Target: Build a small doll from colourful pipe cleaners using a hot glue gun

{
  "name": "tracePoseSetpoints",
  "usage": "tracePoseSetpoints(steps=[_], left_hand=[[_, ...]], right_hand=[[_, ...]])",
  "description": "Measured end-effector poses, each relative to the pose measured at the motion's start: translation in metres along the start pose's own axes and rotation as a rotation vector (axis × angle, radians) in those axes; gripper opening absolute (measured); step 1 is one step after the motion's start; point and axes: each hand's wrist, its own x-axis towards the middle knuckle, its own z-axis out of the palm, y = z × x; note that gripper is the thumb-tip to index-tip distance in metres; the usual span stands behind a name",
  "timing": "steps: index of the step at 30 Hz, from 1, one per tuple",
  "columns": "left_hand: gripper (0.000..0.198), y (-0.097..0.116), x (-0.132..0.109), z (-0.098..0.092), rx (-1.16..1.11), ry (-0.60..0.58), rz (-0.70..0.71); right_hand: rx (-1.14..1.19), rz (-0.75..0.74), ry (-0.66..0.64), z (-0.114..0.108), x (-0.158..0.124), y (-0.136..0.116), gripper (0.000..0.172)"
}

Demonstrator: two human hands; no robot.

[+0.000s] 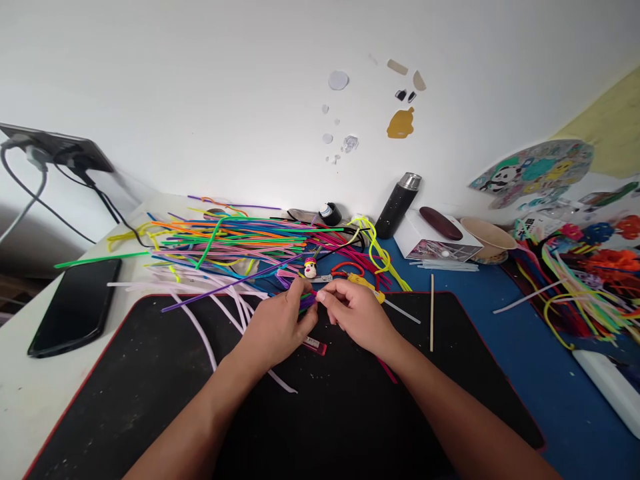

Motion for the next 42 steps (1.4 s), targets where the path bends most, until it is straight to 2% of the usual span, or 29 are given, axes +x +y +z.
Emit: tracePoseSetpoints(steps=[4,17,23,30,37,42], left_hand=[[0.021,0.000,0.000,-0.001,0.093,-0.028,-0.035],[0.021,-0.002,0.003,-0.003,0.077,0.004,-0.120],[0.015,-0.004,0.004,-0.005,-0.152,0.015,-0.130],[0.023,-0.010,0.009,-0.007,-0.442,-0.016,-0.172],[0.029,-0.007,0.008,-0.006,-0.753,-0.153,-0.310],[0.035,-0.006,0.008,-0.006,-0.784,-0.178,-0.322]], right_hand=[[-0.018,-0.006,0.000,0.001,-0.001,-0.001,0.023],[-0.078,-0.050,0.013,0.011,-0.009,0.005,0.021],[-0.077,-0.057,0.038,0.018,-0.011,0.008,0.019],[-0.004,-0.028,0.012,0.019,-0.009,0.010,0.020],[0.060,-0.012,0.014,0.022,-0.010,0.014,0.022],[0.071,-0.008,0.004,0.024,-0.009,0.018,0.022]])
